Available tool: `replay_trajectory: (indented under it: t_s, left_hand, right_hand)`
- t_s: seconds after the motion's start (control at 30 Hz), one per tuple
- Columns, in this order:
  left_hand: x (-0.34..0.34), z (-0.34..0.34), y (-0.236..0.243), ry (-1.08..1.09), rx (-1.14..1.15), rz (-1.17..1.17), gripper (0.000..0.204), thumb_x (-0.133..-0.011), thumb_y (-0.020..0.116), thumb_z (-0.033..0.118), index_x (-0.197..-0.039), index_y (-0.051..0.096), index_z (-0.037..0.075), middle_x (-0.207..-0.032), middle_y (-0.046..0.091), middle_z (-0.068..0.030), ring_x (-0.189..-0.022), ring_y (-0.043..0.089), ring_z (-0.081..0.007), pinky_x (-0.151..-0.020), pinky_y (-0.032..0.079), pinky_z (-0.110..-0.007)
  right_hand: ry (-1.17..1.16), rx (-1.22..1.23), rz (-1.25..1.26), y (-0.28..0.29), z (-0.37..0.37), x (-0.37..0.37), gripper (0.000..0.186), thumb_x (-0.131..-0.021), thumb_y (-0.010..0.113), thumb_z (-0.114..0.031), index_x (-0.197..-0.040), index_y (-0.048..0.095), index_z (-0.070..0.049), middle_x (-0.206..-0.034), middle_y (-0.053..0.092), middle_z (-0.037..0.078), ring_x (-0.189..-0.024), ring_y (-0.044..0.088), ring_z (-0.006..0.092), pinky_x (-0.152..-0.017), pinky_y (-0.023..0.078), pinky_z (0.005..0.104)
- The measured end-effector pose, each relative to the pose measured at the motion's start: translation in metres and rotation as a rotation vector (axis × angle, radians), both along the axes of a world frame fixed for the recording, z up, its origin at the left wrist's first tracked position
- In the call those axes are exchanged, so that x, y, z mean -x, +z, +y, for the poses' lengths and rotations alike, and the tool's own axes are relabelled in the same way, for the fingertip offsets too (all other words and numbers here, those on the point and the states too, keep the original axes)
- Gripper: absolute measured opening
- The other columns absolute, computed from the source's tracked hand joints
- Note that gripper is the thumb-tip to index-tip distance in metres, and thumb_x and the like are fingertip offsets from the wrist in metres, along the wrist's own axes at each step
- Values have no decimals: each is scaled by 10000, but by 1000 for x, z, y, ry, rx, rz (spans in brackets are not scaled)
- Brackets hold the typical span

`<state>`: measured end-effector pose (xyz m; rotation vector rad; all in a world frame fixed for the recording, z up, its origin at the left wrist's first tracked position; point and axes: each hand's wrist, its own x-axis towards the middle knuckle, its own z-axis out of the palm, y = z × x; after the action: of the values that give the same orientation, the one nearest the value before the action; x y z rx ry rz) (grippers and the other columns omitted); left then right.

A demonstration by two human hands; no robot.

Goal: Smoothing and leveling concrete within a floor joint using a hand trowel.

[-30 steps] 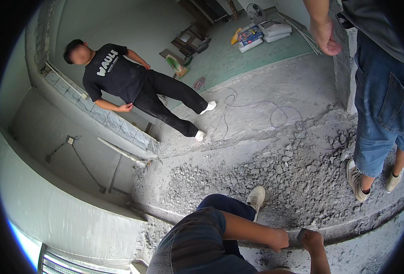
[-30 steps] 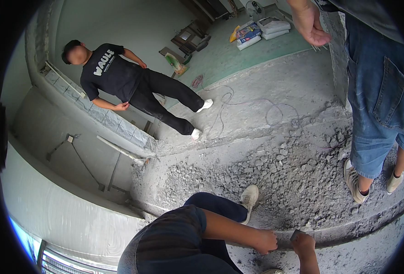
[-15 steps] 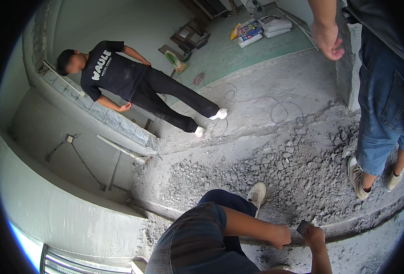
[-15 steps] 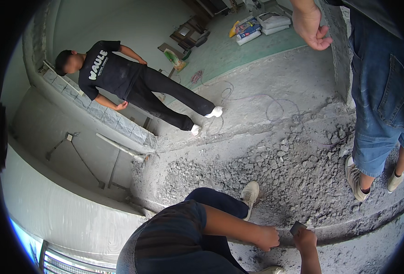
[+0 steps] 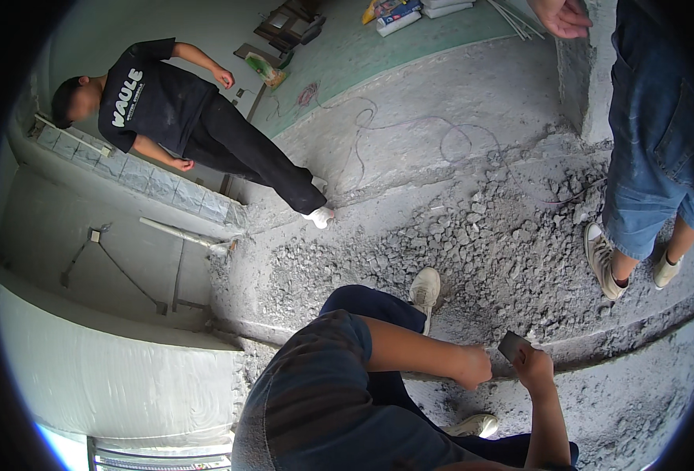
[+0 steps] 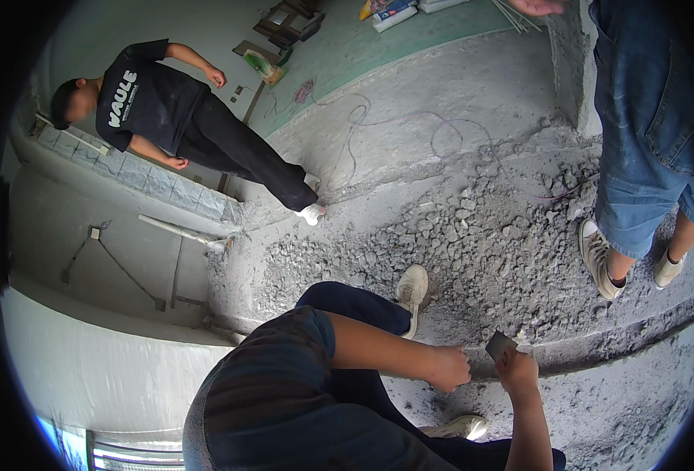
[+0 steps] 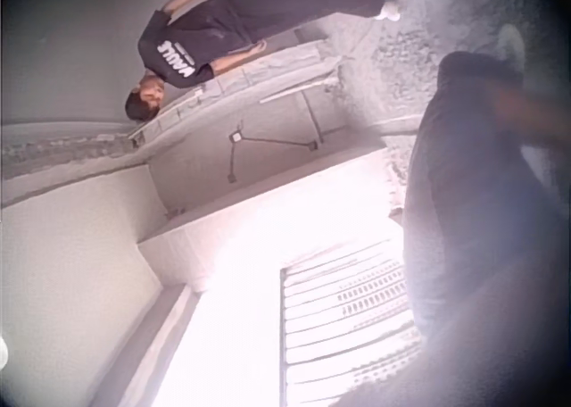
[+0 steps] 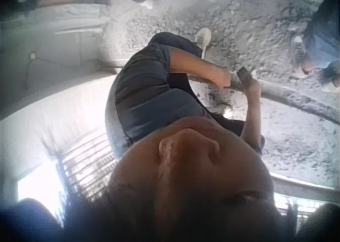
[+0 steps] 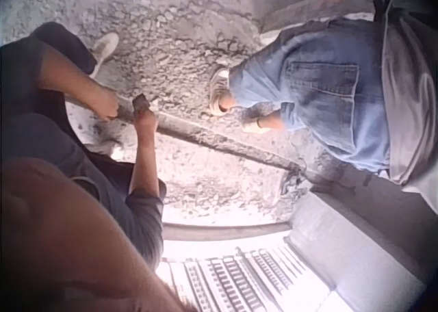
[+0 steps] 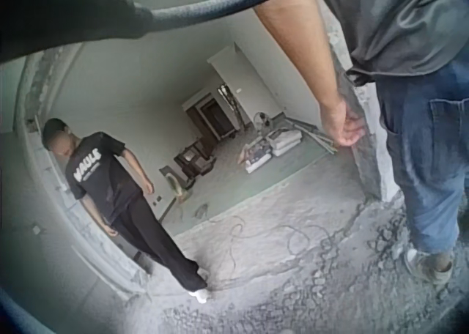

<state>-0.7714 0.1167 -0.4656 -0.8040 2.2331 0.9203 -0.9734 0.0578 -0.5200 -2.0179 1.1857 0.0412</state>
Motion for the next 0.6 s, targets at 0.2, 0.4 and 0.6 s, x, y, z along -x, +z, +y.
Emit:
replay_trajectory:
  t_s: [0.2,0.4,0.6]
  left_hand:
    - [-3,7,3,-24,41,39,363,-845,661,387,-1012,686,65,-963,711,-101,-1020,655,-285,-901,463,-474]
    - [-2,-5,12,-47,40,43,345,-862,648,394,-983,688,73,-930,709,-93,-987,661,-269,-872,467,-461]
    - [-12,-10,23,-78,10,109,337,-872,653,377,-996,668,64,-948,690,-85,-992,648,-261,-896,471,-457]
  right_hand:
    - [14,-29,46,-2,1,2,281,-823,621,-289,-1023,674,-99,-805,682,217,-786,666,423,-700,529,520]
    - [-6,-32,43,8,-2,2,209,-850,601,-278,-917,622,-81,-786,678,205,-770,664,420,-695,520,536]
    - [20,-90,114,7,-5,1,231,-860,605,-285,-910,648,-64,-804,689,190,-812,674,395,-754,528,512]
